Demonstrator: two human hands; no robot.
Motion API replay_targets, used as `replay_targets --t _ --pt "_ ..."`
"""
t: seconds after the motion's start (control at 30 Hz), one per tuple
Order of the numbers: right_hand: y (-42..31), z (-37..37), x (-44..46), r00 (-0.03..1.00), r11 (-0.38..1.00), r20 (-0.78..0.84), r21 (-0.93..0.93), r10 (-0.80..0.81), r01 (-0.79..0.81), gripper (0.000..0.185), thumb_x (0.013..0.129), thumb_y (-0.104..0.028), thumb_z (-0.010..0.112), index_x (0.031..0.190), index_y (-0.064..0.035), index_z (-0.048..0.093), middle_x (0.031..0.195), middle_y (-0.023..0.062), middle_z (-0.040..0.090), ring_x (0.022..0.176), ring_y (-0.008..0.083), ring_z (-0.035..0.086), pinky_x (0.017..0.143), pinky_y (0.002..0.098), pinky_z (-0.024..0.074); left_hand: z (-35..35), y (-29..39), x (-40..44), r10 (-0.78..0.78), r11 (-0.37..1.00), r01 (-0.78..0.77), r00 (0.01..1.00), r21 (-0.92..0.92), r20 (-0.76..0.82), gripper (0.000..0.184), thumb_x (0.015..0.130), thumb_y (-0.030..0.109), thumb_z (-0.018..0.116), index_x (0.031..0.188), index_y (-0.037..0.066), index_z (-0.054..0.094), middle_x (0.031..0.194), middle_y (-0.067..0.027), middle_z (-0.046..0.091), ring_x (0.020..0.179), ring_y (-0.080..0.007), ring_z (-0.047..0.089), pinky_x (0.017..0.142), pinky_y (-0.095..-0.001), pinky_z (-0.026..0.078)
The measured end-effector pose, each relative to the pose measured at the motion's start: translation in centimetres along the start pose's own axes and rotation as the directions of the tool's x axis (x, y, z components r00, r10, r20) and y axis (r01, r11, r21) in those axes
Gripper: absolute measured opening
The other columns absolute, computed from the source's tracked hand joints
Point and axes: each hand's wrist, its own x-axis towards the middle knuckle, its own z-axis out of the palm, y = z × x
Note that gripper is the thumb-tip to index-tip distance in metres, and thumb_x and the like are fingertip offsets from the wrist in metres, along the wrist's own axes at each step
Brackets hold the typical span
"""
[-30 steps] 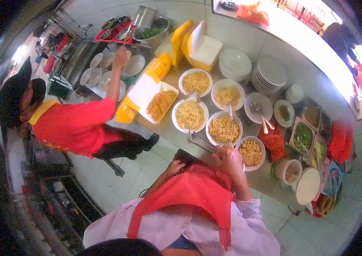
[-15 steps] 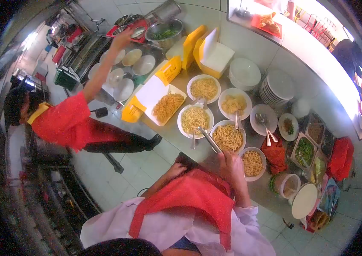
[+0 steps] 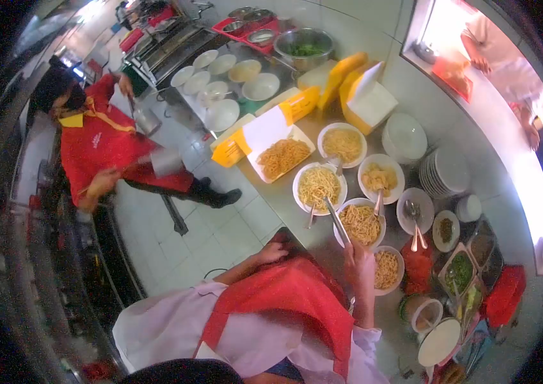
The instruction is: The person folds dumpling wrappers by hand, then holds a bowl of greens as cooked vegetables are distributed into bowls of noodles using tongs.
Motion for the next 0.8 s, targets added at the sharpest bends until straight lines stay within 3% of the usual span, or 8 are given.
replay_targets --t 0.07,0.2,0.3,0.4,0.47,0.57,0.63,0.8 --pt "-0.2 0.0 0.1 0.999 0.998 -0.030 -0.042 -0.038 0.037 0.030 0.095 -0.023 0.049 0.083 0.0027 0.060 0.064 0.0162 0.057 0.060 0.0312 0.057 0.058 0.0410 0.0430 -0.2 0.5 -0.1 -0.128 0.991 0.131 0.988 -0.034 0.082 0.035 0.083 0.029 0.059 0.074 -0.005 0.064 0.068 -0.0166 0.066 0.062 -0.0258 0.065 0.058 -0.0393 0.051" --pt "-0.7 0.1 0.0 1.000 1.000 -0.015 -0.020 -0.005 0.004 0.028 0.094 -0.022 0.049 0.083 0.0020 0.059 0.065 0.0172 0.056 0.060 0.0326 0.057 0.058 0.0417 0.0426 -1.1 2.7 -1.0 -0.159 0.987 0.159 0.986 0.006 0.054 0.034 0.083 0.029 0.059 0.078 -0.005 0.064 0.070 -0.0169 0.066 0.063 -0.0261 0.066 0.058 -0.0393 0.051" --pt "-0.7 0.2 0.2 0.999 0.995 -0.015 -0.091 -0.041 0.039 0.025 0.093 -0.020 0.051 0.083 0.0014 0.059 0.066 0.0189 0.056 0.060 0.0346 0.056 0.057 0.0426 0.0424 0.2 -0.2 -0.6 -0.141 0.986 0.146 0.988 -0.082 0.063 0.034 0.083 0.029 0.060 0.081 -0.005 0.063 0.071 -0.0173 0.066 0.064 -0.0257 0.066 0.059 -0.0381 0.052" --pt "-1.2 -0.1 0.0 0.998 0.995 -0.016 -0.080 -0.060 0.058 0.024 0.092 -0.020 0.052 0.082 0.0013 0.059 0.066 0.0202 0.056 0.060 0.0362 0.056 0.058 0.0432 0.0424 0.4 -0.6 -0.4 -0.001 1.000 -0.002 0.993 0.022 0.120 0.035 0.083 0.030 0.060 0.080 -0.005 0.064 0.071 -0.0175 0.066 0.066 -0.0250 0.067 0.059 -0.0381 0.052" --pt "-1.2 -0.3 0.0 0.998 0.998 -0.011 -0.034 -0.062 0.061 0.024 0.091 -0.020 0.053 0.082 0.0016 0.059 0.068 0.0218 0.057 0.061 0.0382 0.056 0.057 0.0437 0.0423 -1.5 3.8 -1.5 -0.126 0.992 0.128 0.989 -0.020 0.078 0.036 0.083 0.031 0.059 0.080 -0.005 0.064 0.072 -0.0173 0.067 0.066 -0.0247 0.066 0.060 -0.0383 0.052" --pt "-0.6 -0.3 -0.2 1.000 0.998 -0.004 -0.066 -0.002 0.002 0.024 0.091 -0.020 0.053 0.084 0.0022 0.059 0.071 0.0239 0.057 0.064 0.0412 0.056 0.058 0.0445 0.0429 -0.2 1.4 -0.4 -0.159 0.985 0.167 0.976 -0.042 0.149 0.037 0.083 0.032 0.059 0.080 -0.005 0.064 0.072 -0.0169 0.067 0.066 -0.0245 0.066 0.061 -0.0378 0.052" --pt "-0.8 -0.7 -0.3 1.000 0.998 -0.012 -0.054 -0.018 0.017 0.023 0.091 -0.019 0.053 0.086 0.0026 0.060 0.074 0.0253 0.057 0.068 0.0432 0.057 0.059 0.0451 0.0436 2.6 -3.5 0.6 0.008 0.986 0.002 0.998 -0.166 0.058 0.038 0.083 0.033 0.060 0.079 -0.004 0.064 0.071 -0.0161 0.066 0.065 -0.0242 0.065 0.061 -0.0370 0.051" --pt "-0.4 -0.9 -0.4 0.997 0.997 -0.034 -0.034 -0.073 0.071 0.022 0.090 -0.020 0.056 0.090 0.0019 0.062 0.078 0.0256 0.060 0.073 0.0431 0.059 0.062 0.0457 0.0447 0.5 1.2 -0.2 -0.240 0.962 0.257 0.956 -0.094 0.167 0.037 0.083 0.034 0.060 0.079 -0.002 0.065 0.071 -0.0130 0.066 0.063 -0.0229 0.064 0.060 -0.0365 0.051"
